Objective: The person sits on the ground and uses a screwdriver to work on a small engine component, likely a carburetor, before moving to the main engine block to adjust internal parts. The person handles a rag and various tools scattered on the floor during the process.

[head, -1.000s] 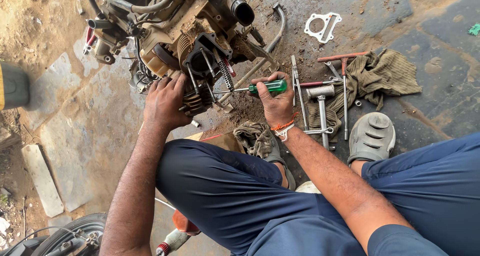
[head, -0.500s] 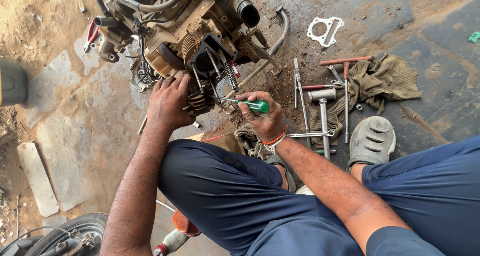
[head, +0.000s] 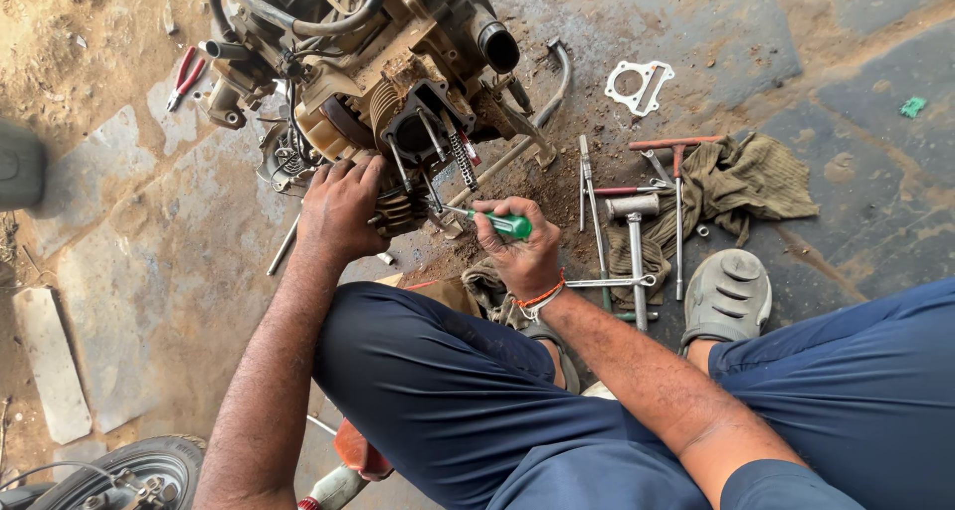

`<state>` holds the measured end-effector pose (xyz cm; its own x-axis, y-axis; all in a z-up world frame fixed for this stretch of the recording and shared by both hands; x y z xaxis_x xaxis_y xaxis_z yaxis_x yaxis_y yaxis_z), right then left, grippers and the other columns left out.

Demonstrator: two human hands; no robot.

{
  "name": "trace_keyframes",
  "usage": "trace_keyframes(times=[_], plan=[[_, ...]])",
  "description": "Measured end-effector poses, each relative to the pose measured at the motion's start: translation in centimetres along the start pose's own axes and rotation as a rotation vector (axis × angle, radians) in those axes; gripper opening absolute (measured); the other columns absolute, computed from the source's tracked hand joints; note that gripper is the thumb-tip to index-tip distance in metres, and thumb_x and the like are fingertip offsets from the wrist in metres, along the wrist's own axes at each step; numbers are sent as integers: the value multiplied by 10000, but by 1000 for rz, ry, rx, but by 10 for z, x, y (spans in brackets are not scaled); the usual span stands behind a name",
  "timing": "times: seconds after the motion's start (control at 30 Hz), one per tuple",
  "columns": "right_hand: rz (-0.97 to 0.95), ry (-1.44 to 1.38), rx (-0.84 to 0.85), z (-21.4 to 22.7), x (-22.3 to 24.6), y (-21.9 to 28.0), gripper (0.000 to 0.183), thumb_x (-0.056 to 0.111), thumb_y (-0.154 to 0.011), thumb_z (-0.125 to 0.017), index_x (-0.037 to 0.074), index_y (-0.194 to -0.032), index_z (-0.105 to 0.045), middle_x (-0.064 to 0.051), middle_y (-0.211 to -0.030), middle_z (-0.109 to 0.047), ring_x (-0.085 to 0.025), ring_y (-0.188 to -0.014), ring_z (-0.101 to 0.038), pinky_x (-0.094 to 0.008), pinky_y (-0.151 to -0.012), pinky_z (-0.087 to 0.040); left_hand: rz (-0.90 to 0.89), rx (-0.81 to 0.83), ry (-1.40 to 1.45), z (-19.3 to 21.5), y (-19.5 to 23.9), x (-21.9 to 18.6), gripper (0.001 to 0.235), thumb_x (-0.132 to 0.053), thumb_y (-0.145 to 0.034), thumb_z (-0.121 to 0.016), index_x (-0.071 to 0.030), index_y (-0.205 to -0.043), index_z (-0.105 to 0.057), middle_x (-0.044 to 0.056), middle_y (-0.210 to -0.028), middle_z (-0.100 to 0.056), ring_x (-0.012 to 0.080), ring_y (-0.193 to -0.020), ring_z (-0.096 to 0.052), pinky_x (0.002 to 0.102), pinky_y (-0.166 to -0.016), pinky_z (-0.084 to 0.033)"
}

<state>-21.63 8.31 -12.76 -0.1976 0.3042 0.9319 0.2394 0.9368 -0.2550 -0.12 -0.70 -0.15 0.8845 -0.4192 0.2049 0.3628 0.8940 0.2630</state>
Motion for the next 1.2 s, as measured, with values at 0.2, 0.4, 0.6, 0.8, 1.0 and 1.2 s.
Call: trace_keyframes(times=[0.2, 0.4, 0.6, 0.8, 1.0, 1.2], plan=[[251, 38, -38, -2, 23, -4, 238, 51, -966, -794, 83, -1123, -618, -104, -1040, -736, -247, -1062, -777, -366, -915, -673, -34, -28, 81, -19, -1, 17, 1203, -296, -447, -948, -156, -1510, -403, 82, -1531, -516, 378, -1408, -485, 493, -1181, -389], [189, 96, 3, 1, 21, -4, 310, 108, -983, -794, 103, -1175, -550, -140, -1111, -748, -250, -1020, -777, -364, -876, -666, 114, 143, -74, -21, -8, 15, 1230, -466, -512, -905, -203, -1600, -394, 63, -1315, -670, 268, -1273, -628, 398, -1145, -482], [66, 31, 106, 0, -7, 5, 244, 288, -1048, -716, 145, -1196, -585, -140, -1136, -756, -204, -956, -776, -300, -750, -680, 55, 184, -206, -62, -28, 42, 1395, -598, -420, -910, -177, -1606, -308, 86, -1607, -468, 307, -1422, -514, 455, -1231, -379], [275, 76, 216, -8, -16, 12, 71, 170, -1059, -685, 170, -1127, -665, -103, -1139, -761, -185, -971, -763, -292, -799, -675, 38, 279, -256, -99, -45, 72, 1491, -679, -418, -933, -136, -1634, -263, 108, -1576, -494, 326, -1434, -515, 461, -1247, -380], [211, -101, 131, 1, 13, 0, 193, 128, -1044, -786, 174, -1156, -635, -53, -1071, -750, -171, -1012, -776, -331, -995, -673, 34, 114, -100, -61, -23, 40, 1294, -550, -486, -902, -143, -1598, -381, 98, -1383, -660, 315, -1252, -651, 441, -1081, -521], [153, 209, 101, 13, 30, -25, 218, 174, -905, -817, 41, -1067, -759, -137, -998, -779, -255, -914, -782, -365, -799, -628, -108, -106, 168, -19, -5, 23, 1206, -268, -424, -934, -87, -1510, -441, 169, -1428, -609, 406, -1223, -572, 509, -1069, -453]])
Point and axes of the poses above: each hand's wrist, its own y-axis away from the middle knuckle, its own z-axis out of the back of the hand, x = y × z, the point moved 1 cm from there along -y, towards the middle knuckle
